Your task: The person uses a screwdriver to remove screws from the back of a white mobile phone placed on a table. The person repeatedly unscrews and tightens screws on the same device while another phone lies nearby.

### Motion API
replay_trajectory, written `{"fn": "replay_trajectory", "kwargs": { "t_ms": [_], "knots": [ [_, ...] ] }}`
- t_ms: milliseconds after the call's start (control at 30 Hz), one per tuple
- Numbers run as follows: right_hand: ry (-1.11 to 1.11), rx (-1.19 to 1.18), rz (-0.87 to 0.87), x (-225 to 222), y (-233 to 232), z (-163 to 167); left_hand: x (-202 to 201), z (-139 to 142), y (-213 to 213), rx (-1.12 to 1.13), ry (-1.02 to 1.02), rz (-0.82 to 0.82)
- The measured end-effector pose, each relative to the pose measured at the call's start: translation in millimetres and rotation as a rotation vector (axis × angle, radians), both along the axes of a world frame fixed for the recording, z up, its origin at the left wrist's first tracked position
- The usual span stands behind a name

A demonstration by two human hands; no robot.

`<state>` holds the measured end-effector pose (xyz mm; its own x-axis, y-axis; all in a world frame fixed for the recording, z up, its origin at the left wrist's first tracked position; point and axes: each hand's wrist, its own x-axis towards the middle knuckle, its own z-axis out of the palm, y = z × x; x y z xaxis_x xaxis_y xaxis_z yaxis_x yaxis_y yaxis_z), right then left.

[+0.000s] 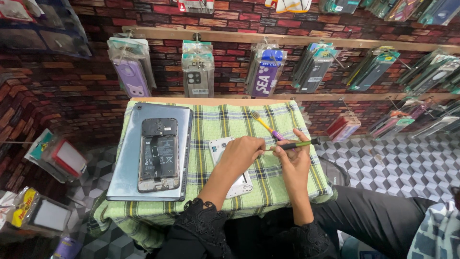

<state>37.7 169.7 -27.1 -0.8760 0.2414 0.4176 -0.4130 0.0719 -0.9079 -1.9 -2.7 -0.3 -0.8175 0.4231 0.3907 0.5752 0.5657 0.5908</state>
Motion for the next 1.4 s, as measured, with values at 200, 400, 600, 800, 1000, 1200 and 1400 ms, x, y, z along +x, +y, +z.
{"fn": "replay_trajectory", "kwargs": {
  "t_ms": [200, 400, 600, 800, 1000, 1200, 1400],
  "knots": [
    [-0.018, -0.007, -0.003, 1.6, -1.6, 2.0, 1.8, 0.8, -1.8, -0.012, 0.021, -0.011],
    [-0.027, -0.011, -0.008, 3.2, -3.7, 3.1, 2.3, 0.8, -2.9, -0.04, 0.012, -0.012],
    [-0.038, 0.022, -0.031, 3.5, -5.3, 3.5, 3.1, 0.8, -4.4, -0.024, 0.028, -0.019],
    [-0.024, 0.017, -0.023, 3.7, -5.3, 4.2, 3.8, 2.3, -4.5, -0.041, 0.012, -0.015],
    [-0.048, -0.006, -0.024, 4.8, -5.7, 4.3, 3.8, 2.8, -4.4, -0.062, 0.022, -0.016],
    [0.043, -0.11, 0.014, 6.3, -4.4, 2.8, 4.4, 3.0, -4.4, -0.028, 0.023, -0.022],
    [0.052, -0.051, 0.022, 6.2, -4.3, 1.9, 6.6, 5.4, -4.8, -0.013, -0.05, -0.026]
  ]
}}
